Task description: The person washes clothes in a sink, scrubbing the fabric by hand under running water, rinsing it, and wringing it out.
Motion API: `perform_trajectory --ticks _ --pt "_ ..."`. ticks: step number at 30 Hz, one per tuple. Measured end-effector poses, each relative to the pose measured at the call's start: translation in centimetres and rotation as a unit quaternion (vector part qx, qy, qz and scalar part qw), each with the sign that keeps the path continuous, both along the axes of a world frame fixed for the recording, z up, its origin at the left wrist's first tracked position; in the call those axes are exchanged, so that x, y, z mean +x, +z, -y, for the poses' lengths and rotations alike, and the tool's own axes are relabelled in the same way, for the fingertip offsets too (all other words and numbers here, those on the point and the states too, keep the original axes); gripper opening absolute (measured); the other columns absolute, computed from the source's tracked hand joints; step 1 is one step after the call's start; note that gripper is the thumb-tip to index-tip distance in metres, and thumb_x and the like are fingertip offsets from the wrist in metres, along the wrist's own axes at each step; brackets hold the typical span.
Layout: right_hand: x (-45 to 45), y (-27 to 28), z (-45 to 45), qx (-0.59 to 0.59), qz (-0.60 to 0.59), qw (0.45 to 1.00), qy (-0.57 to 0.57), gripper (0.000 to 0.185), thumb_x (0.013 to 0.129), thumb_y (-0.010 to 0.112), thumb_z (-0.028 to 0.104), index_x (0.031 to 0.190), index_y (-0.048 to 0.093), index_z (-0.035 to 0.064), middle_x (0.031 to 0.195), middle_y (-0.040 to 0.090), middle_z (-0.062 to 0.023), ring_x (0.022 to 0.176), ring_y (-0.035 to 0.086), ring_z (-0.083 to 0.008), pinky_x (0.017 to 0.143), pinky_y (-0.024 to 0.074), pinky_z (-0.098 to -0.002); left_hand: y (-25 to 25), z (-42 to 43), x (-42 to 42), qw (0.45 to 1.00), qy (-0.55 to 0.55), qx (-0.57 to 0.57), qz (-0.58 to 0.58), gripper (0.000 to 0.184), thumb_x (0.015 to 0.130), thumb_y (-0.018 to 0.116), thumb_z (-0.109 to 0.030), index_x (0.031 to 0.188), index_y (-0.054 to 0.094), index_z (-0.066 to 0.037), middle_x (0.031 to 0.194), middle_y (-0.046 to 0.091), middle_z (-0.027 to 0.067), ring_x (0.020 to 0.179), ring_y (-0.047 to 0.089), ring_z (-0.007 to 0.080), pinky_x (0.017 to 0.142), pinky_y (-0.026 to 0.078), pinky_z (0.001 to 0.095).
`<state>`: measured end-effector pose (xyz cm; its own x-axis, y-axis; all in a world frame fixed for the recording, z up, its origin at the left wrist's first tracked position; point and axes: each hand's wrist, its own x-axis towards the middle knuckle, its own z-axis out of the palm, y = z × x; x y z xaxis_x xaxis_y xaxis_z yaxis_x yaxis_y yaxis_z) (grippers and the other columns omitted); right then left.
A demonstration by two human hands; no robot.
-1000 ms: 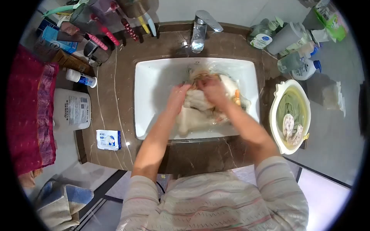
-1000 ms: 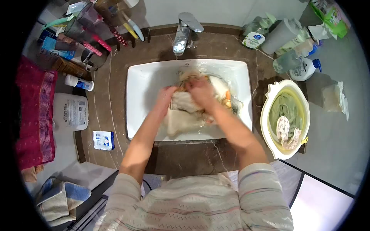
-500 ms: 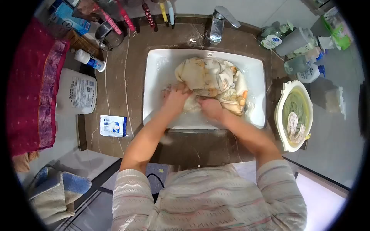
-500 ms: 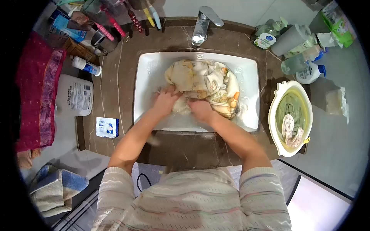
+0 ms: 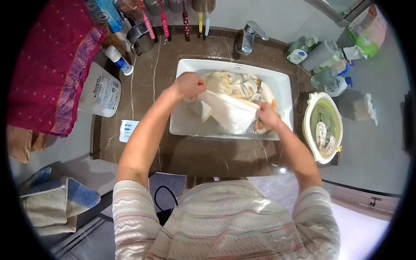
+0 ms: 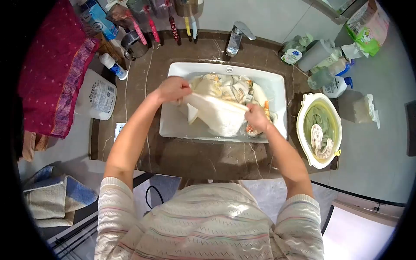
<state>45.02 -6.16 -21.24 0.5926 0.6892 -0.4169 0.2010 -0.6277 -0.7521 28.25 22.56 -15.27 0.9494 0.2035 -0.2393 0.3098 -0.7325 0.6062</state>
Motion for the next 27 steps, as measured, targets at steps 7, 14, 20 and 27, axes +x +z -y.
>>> perform_trajectory --ticks 7,14,20,27 --pt "0.9 14.7 -3.3 0.306 0.006 0.950 -0.064 0.017 0.080 0.052 0.004 0.095 0.060 0.0025 0.078 0.061 -0.0008 0.068 0.054 -0.0059 0.060 0.0439 -0.0201 6.4 -1.9 -0.1 0.887 0.215 -0.315 0.261 0.023 0.089 0.055 -0.026 0.085 0.061 -0.004 0.072 0.054 -0.0057 0.066 0.044 0.0039 0.059 0.037 0.0216" --pt "4.1 0.4 1.8 0.015 0.204 0.978 0.035 0.029 0.074 0.062 0.018 0.100 0.063 0.0056 0.078 0.064 -0.0102 0.070 0.060 -0.0172 0.067 0.0483 -0.0313 4.3 -2.5 -0.4 0.932 0.266 -0.114 0.219 0.022 0.085 0.061 -0.025 0.083 0.062 -0.003 0.068 0.051 -0.0062 0.062 0.041 0.0036 0.055 0.035 0.0217" --pt "7.7 8.1 1.5 0.232 0.055 0.953 -0.185 0.020 0.075 0.062 0.008 0.093 0.059 0.0002 0.075 0.061 -0.0058 0.060 0.055 -0.0106 0.052 0.0438 -0.0226 5.3 -2.7 -1.6 0.979 0.113 -0.099 0.139 0.023 0.076 0.067 -0.024 0.086 0.065 -0.004 0.074 0.063 0.0040 0.071 0.057 0.0139 0.069 0.045 0.0286" --pt "3.4 17.4 -5.5 0.315 -0.081 0.929 -0.179 0.026 0.076 0.063 0.018 0.094 0.058 -0.0007 0.081 0.060 -0.0059 0.062 0.057 -0.0131 0.055 0.0462 -0.0251 11.0 2.0 1.9 0.836 0.148 -0.450 0.276 0.033 0.078 0.060 -0.004 0.110 0.055 0.000 0.091 0.062 0.0052 0.080 0.058 0.0108 0.072 0.047 0.0235"
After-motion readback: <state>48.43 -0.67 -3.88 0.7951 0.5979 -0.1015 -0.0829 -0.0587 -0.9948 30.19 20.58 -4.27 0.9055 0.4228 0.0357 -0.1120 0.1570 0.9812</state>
